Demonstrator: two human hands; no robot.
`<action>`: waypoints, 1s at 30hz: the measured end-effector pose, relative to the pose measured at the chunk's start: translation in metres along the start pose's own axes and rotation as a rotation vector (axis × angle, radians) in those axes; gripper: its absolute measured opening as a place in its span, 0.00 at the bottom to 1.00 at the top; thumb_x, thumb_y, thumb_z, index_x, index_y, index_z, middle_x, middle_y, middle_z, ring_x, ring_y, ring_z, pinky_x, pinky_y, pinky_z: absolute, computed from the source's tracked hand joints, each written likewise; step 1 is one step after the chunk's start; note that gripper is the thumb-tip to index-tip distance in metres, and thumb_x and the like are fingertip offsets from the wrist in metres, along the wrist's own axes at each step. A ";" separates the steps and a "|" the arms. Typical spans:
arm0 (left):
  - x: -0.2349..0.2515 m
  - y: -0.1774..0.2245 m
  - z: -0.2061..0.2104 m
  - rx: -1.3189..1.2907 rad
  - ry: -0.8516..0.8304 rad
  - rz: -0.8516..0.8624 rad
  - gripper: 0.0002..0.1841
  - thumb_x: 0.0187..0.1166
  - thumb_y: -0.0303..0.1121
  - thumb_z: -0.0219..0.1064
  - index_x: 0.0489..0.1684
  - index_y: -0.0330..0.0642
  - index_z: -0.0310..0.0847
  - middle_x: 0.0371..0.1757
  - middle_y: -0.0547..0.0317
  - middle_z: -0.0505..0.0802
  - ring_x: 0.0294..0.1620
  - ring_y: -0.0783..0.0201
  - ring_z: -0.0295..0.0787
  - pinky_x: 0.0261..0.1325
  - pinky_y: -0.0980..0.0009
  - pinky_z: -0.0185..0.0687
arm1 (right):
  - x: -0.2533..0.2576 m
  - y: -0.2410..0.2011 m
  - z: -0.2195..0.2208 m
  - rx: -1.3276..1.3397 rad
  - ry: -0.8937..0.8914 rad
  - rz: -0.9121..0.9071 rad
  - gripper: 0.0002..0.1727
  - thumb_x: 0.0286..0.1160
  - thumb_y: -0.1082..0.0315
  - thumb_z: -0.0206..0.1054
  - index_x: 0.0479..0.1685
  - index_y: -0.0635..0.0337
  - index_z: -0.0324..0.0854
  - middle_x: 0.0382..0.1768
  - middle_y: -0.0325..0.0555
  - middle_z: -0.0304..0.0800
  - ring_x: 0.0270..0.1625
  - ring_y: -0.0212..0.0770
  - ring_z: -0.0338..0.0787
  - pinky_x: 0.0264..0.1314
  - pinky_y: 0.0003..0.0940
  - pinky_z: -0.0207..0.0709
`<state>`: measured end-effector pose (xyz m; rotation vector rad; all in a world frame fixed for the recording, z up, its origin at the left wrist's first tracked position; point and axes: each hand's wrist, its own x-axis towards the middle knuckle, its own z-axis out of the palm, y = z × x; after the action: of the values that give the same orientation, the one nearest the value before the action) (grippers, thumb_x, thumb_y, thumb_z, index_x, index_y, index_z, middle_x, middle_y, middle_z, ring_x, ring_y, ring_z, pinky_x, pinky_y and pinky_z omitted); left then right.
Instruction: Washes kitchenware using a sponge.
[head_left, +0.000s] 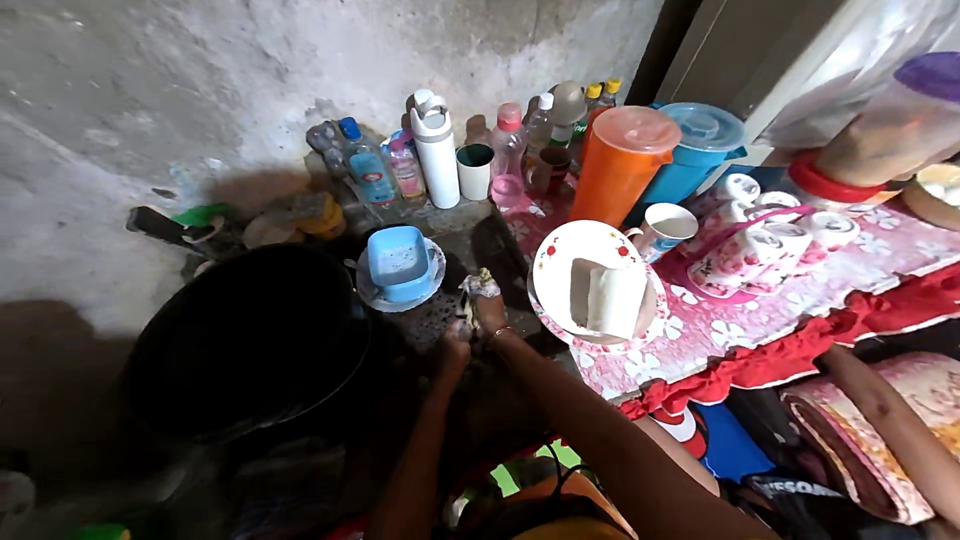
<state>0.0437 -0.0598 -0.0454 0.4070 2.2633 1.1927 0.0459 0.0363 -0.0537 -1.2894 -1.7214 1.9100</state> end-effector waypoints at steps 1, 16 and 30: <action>0.003 -0.003 0.002 -0.082 0.039 -0.018 0.18 0.90 0.23 0.52 0.70 0.19 0.75 0.68 0.27 0.84 0.72 0.43 0.81 0.79 0.54 0.70 | -0.010 -0.004 0.002 0.080 -0.033 0.037 0.23 0.83 0.75 0.63 0.74 0.74 0.69 0.61 0.65 0.82 0.60 0.49 0.84 0.64 0.43 0.78; -0.001 -0.001 -0.009 0.046 -0.062 0.004 0.18 0.91 0.25 0.51 0.70 0.18 0.74 0.69 0.25 0.83 0.73 0.41 0.80 0.80 0.53 0.68 | 0.007 -0.001 -0.007 -0.232 -0.107 -0.021 0.31 0.77 0.76 0.67 0.80 0.76 0.65 0.72 0.70 0.78 0.74 0.56 0.80 0.78 0.48 0.72; 0.017 -0.007 -0.008 -0.108 0.151 -0.008 0.21 0.94 0.30 0.47 0.70 0.16 0.73 0.69 0.23 0.83 0.74 0.40 0.80 0.81 0.52 0.67 | -0.026 -0.019 -0.004 0.102 -0.203 0.138 0.27 0.78 0.82 0.60 0.78 0.69 0.63 0.57 0.58 0.80 0.50 0.41 0.83 0.51 0.36 0.80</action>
<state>0.0254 -0.0603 -0.0532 0.2741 2.3104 1.3755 0.0565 0.0257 -0.0250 -1.2440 -1.6381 2.2456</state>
